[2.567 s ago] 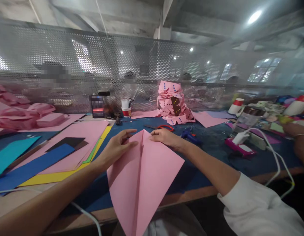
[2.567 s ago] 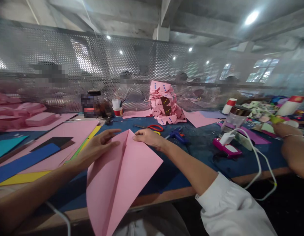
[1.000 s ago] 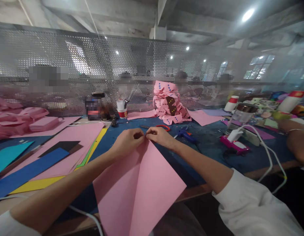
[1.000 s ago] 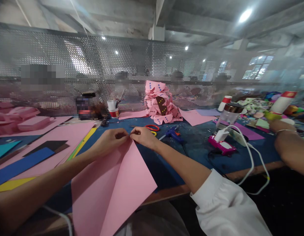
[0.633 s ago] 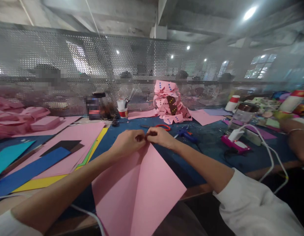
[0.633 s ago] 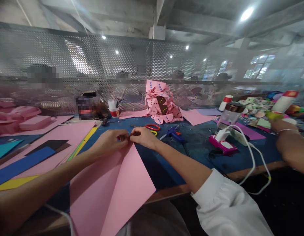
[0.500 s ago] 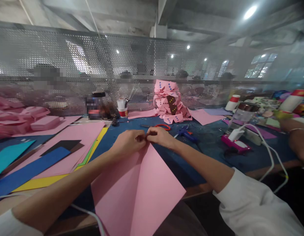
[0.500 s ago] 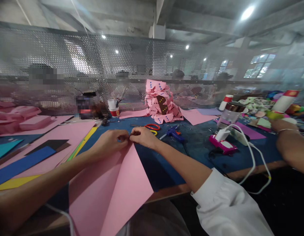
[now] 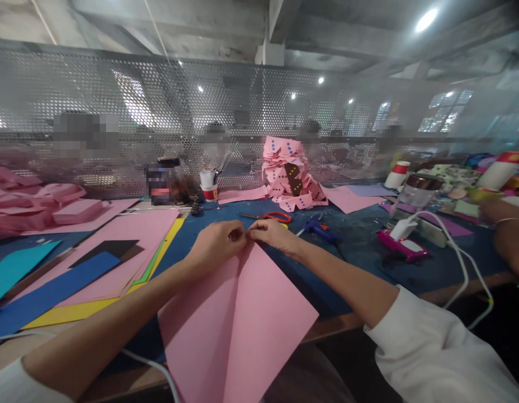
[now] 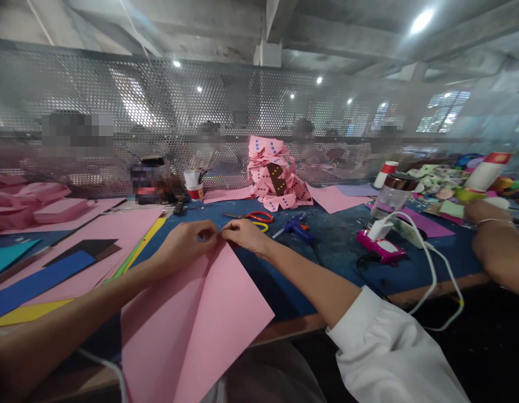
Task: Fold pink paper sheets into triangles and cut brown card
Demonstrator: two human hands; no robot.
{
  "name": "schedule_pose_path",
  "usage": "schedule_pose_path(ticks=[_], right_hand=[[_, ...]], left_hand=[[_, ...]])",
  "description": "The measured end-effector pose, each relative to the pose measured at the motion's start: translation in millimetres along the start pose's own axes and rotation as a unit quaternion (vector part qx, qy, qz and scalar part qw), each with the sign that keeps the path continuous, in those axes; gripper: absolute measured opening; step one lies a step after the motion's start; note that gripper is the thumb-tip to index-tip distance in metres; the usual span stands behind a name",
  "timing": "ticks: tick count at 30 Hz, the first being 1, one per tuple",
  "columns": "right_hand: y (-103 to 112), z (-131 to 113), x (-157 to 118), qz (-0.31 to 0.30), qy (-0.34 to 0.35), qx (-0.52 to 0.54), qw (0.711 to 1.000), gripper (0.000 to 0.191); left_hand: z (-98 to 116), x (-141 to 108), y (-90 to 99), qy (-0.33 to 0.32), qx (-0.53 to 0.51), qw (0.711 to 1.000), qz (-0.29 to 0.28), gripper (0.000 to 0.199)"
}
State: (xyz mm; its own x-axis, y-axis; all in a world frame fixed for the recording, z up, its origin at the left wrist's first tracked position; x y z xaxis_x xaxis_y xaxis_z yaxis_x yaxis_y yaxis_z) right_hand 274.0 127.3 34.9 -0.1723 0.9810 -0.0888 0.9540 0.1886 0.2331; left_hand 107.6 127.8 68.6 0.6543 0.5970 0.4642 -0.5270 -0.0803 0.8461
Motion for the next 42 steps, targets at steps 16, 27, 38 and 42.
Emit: schedule_pose_path(ticks=[16, 27, 38, 42], right_hand=[[2.0, 5.5, 6.2, 0.019, 0.052, -0.053, 0.997, 0.026], [0.1, -0.3, 2.0, 0.025, 0.061, -0.065, 0.996, 0.023], [-2.5, -2.3, -1.4, 0.003, 0.07, -0.062, 0.996, 0.013], [-3.9, -2.1, -1.5, -0.014, 0.074, -0.032, 0.997, 0.01]], left_hand=[[-18.4, 1.3, -7.0, 0.061, -0.224, 0.972, 0.025, 0.023], [-17.8, 1.3, -8.7, 0.068, -0.258, 0.964, 0.015, 0.021], [-13.6, -1.3, -8.5, 0.034, -0.211, 0.977, 0.001, 0.017], [-6.8, -2.4, -6.3, 0.013, -0.178, 0.984, 0.006, 0.016]])
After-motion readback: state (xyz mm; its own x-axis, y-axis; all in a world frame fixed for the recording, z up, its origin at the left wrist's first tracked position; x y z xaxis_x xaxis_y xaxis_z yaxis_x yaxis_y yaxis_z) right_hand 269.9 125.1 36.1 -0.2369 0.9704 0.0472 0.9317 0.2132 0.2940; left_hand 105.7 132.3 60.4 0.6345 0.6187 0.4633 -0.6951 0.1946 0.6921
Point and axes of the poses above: each hand's wrist, its own x-axis towards the middle knuckle, its own y-axis out of the back of the hand, z = x × y, the point moved 3 cm from there along x, towards the middle knuckle, and after that the axes turned 13 degrees about -y, right-handed, at the moved point
